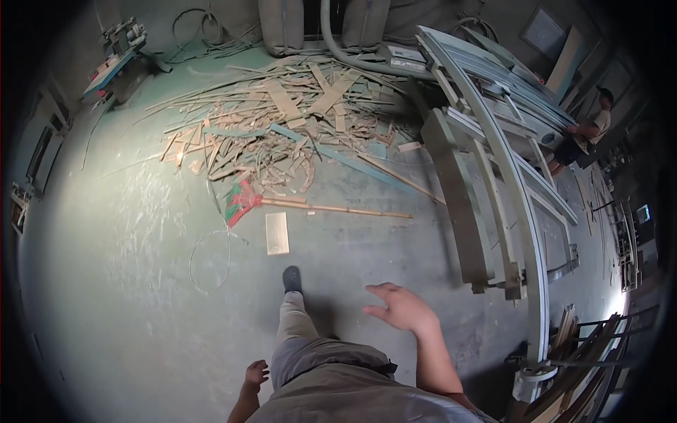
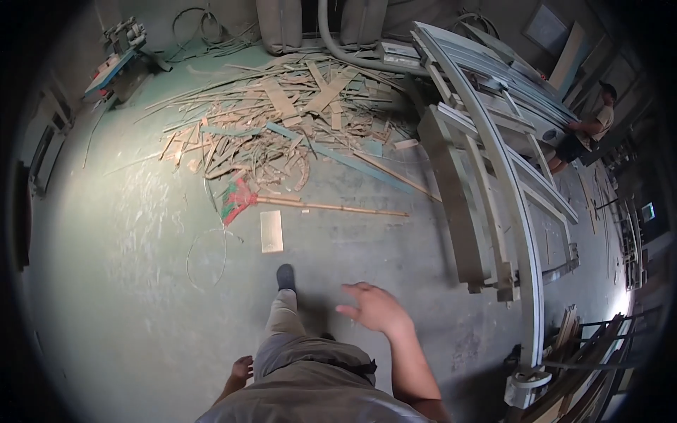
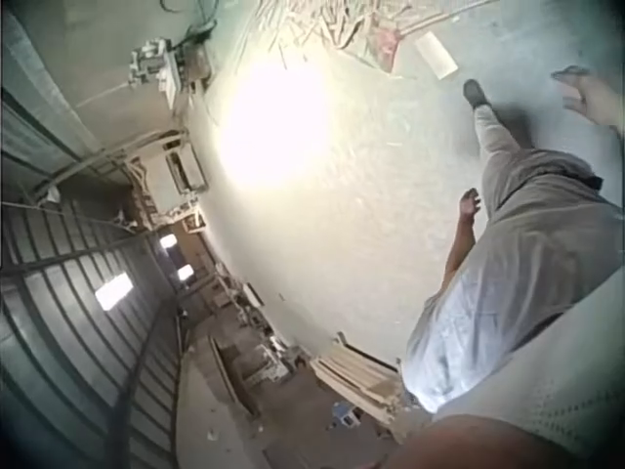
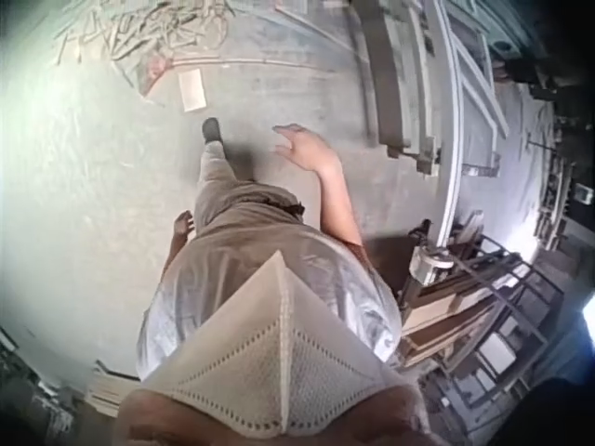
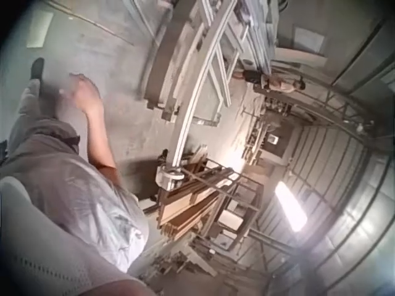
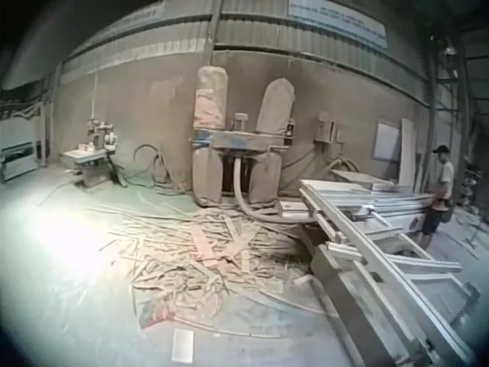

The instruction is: Picking up a thin wood strip and aligning it against a guide on a sliding table saw for processing.

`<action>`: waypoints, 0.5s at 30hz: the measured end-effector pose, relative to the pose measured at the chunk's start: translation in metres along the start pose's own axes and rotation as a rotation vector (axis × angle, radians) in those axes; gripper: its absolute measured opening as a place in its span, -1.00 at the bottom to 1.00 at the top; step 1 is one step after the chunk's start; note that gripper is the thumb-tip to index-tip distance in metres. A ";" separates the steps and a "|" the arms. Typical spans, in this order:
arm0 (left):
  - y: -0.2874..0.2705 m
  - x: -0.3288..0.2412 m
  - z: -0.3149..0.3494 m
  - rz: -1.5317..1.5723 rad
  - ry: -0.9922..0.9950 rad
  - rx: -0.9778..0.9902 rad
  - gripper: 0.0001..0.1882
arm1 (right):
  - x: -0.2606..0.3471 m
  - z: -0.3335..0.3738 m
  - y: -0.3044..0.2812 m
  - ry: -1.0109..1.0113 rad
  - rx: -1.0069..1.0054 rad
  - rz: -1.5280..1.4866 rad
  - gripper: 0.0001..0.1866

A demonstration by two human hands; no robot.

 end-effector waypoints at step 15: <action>-0.049 -0.500 -0.261 -0.798 0.591 -0.131 -0.74 | -0.263 -0.065 0.250 1.201 -0.126 -0.908 -0.67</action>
Point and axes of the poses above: each hand's wrist, its own z-axis away from the middle knuckle, its own y-axis out of the palm, x = y × z, the point moved 3 cm from there along -z, towards the middle knuckle, and after that the axes turned 6 degrees about -y, right-handed, at the moved point
